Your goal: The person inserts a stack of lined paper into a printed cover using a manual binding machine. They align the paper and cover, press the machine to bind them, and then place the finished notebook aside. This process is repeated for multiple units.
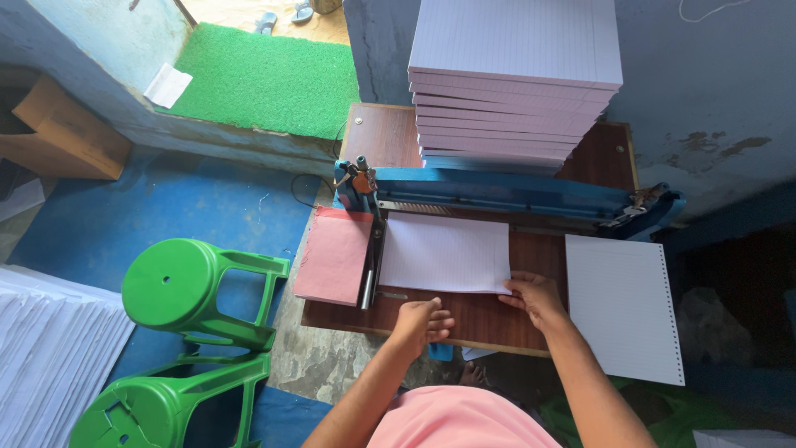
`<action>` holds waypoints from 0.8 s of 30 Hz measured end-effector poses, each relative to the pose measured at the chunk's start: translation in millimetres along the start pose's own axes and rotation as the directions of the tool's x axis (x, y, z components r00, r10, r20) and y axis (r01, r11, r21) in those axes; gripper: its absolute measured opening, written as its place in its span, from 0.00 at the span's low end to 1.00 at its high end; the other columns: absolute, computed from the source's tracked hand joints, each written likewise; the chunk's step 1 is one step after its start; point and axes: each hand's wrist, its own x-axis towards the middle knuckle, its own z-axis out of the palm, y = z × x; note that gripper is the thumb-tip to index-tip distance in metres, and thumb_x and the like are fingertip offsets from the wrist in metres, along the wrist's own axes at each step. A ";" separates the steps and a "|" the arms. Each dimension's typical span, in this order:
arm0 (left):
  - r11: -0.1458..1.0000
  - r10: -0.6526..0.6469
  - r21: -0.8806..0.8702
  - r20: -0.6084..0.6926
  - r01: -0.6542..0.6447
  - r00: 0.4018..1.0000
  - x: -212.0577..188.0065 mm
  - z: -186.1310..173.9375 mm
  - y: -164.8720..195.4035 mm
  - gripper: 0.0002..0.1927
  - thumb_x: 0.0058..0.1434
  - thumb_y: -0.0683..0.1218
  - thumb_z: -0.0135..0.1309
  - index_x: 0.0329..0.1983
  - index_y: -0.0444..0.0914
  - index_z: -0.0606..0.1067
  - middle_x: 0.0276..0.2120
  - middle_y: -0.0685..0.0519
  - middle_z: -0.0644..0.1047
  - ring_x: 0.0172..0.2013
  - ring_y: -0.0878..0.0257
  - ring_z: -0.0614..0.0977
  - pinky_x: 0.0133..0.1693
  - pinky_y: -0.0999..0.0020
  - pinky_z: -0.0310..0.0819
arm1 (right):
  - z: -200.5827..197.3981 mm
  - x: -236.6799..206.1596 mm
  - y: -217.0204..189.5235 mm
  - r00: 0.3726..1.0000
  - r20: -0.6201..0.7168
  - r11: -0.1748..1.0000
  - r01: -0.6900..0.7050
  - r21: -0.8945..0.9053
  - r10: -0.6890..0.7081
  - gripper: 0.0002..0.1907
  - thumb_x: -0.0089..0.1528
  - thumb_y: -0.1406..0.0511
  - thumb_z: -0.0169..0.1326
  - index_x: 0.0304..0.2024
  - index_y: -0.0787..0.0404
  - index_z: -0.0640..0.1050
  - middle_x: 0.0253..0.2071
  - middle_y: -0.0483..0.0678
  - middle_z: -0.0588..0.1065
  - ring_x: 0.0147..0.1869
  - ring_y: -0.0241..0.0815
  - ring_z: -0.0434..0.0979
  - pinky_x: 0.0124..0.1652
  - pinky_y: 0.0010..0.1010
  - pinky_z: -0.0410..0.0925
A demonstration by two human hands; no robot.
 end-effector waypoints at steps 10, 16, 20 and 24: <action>0.916 -0.020 -0.401 -0.106 -0.024 0.994 4.9 18.1 18.8 0.24 0.70 0.45 0.51 0.60 0.20 0.65 0.56 0.32 0.75 0.52 0.46 0.83 0.47 0.58 0.86 | -3.6 -2.8 -4.2 0.996 0.062 0.986 -0.077 0.149 0.068 0.16 0.59 0.73 0.60 0.49 0.73 0.77 0.44 0.59 0.79 0.46 0.48 0.83 0.46 0.37 0.80; 0.947 0.022 -0.311 -0.175 -0.077 0.984 5.8 12.3 23.4 0.17 0.68 0.44 0.51 0.52 0.25 0.70 0.48 0.35 0.78 0.47 0.48 0.85 0.44 0.58 0.86 | -1.5 -3.8 -8.2 0.998 0.039 0.996 -0.039 -0.077 0.042 0.17 0.60 0.70 0.60 0.50 0.74 0.79 0.44 0.59 0.77 0.46 0.49 0.80 0.46 0.38 0.81; 0.951 0.016 -0.304 -0.112 -0.050 0.994 7.2 4.9 26.0 0.15 0.68 0.43 0.51 0.51 0.26 0.70 0.45 0.37 0.80 0.46 0.49 0.85 0.44 0.59 0.86 | 5.7 -0.3 -19.4 1.000 -0.010 0.980 0.023 -0.195 -0.025 0.22 0.61 0.65 0.59 0.53 0.73 0.76 0.45 0.60 0.79 0.44 0.48 0.83 0.42 0.38 0.80; 0.964 0.037 -0.262 -0.064 -0.053 0.997 7.4 1.8 27.2 0.18 0.68 0.44 0.51 0.52 0.24 0.71 0.46 0.37 0.80 0.45 0.50 0.86 0.43 0.59 0.87 | 10.5 -0.8 -25.4 0.993 0.010 0.888 0.107 -0.447 -0.115 0.22 0.62 0.63 0.59 0.54 0.71 0.79 0.42 0.61 0.81 0.40 0.45 0.83 0.38 0.34 0.77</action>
